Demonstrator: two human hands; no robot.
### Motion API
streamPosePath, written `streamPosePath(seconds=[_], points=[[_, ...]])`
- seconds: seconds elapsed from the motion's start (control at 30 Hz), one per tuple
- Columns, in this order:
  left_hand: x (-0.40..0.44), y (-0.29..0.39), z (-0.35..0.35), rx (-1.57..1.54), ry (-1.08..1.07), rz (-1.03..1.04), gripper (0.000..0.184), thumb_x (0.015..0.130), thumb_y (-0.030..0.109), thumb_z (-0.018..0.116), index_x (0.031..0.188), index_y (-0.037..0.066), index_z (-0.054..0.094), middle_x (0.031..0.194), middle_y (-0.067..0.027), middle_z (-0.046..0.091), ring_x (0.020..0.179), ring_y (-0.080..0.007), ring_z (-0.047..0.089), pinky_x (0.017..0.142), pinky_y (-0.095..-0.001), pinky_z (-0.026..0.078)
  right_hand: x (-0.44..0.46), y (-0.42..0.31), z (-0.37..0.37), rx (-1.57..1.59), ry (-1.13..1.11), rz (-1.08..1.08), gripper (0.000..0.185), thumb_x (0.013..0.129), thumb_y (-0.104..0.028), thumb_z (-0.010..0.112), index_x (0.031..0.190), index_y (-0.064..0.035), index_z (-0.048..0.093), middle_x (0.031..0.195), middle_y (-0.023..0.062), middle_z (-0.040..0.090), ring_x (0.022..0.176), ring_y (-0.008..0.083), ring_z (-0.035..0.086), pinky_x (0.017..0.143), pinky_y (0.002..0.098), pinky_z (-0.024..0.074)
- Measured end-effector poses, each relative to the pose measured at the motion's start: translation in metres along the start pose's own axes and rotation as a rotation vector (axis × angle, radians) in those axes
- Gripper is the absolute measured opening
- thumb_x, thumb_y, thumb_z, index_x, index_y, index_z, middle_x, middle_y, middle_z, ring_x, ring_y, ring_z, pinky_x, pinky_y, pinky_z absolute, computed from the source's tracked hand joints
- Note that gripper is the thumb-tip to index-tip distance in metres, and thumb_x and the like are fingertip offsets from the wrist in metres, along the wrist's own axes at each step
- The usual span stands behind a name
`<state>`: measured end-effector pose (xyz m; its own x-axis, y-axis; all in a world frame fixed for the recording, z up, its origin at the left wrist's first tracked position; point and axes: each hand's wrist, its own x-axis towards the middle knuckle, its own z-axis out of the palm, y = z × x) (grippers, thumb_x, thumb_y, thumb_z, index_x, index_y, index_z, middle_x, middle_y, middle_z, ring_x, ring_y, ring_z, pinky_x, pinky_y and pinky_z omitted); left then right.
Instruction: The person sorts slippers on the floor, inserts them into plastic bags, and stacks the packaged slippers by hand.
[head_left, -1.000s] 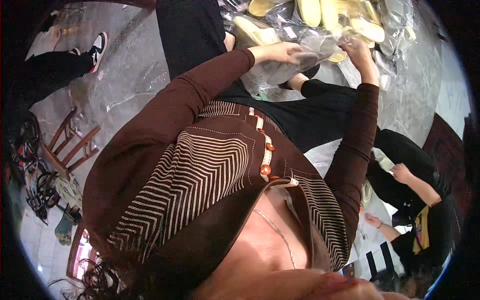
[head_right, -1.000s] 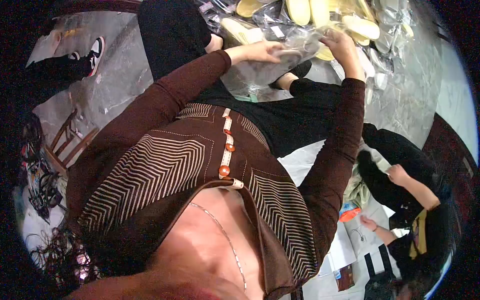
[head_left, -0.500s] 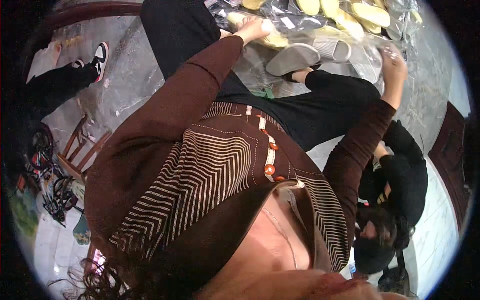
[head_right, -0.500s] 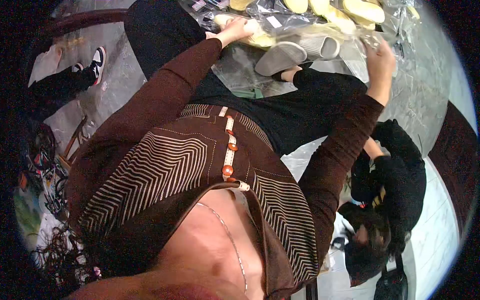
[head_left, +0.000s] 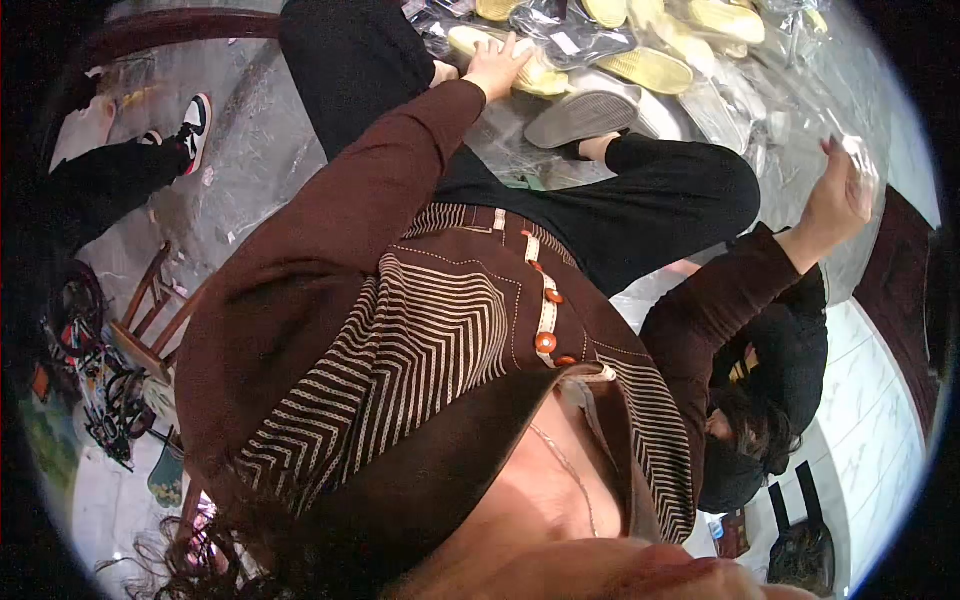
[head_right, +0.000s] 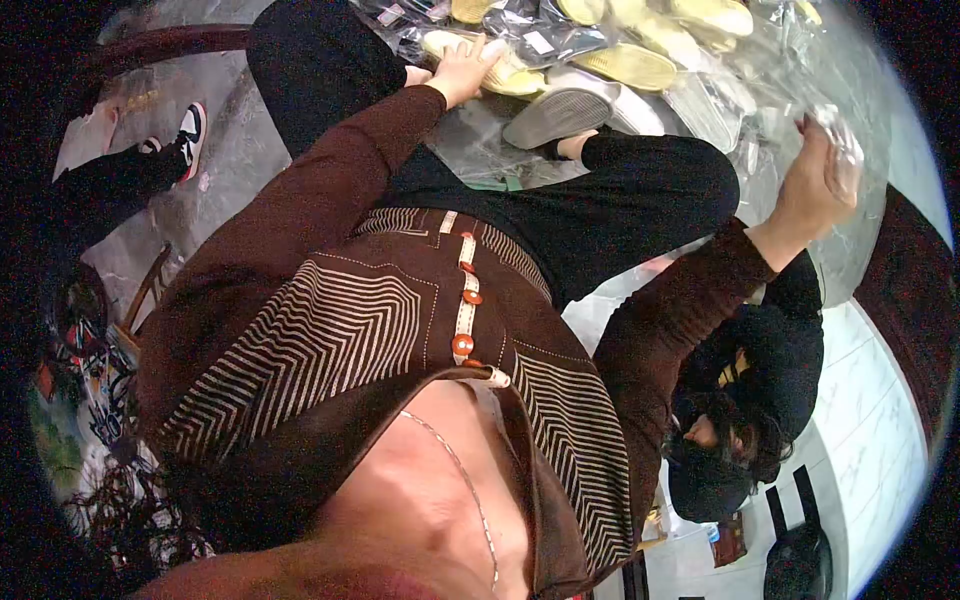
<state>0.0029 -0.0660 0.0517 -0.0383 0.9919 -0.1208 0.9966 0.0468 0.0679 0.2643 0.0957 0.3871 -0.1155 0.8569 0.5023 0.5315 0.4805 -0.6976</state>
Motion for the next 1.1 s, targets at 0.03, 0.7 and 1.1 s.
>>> streamPosePath(seconds=[0.03,0.7,1.1], points=[[0.009,-0.003,0.012,-0.012,0.042,0.037,0.052,0.069,0.018,0.058,0.119,0.017,0.043,0.119,-0.0184,0.041,0.104,-0.0336,0.045,0.081,-0.0471,0.037,0.0,-0.004,-0.005,-0.017,-0.014,-0.001,0.014,0.075,-0.004,0.062,0.085,0.0054,0.062,0.08,0.0083,0.063,0.071,0.0113,0.06,0.072,0.0231,0.0456],[0.051,-0.047,0.019,-0.193,0.103,0.048,0.027,0.069,0.026,0.059,0.088,0.007,0.058,0.09,-0.0127,0.06,0.086,-0.0313,0.057,0.076,-0.0469,0.04,-0.035,0.04,0.039,0.231,-0.706,0.32,0.015,0.075,-0.003,0.059,0.088,0.0049,0.061,0.083,0.0064,0.061,0.073,0.0147,0.056,0.068,0.0247,0.0442],[0.097,-0.046,-0.059,-0.878,-0.098,0.023,0.018,0.069,0.018,0.061,0.078,0.005,0.051,0.073,-0.0052,0.055,0.068,-0.0163,0.052,0.063,-0.0282,0.041,-0.081,0.091,0.083,0.153,-0.895,0.317,0.018,0.074,-0.007,0.063,0.091,-0.0016,0.061,0.096,0.01,0.06,0.082,0.0152,0.057,0.073,0.0274,0.045]])
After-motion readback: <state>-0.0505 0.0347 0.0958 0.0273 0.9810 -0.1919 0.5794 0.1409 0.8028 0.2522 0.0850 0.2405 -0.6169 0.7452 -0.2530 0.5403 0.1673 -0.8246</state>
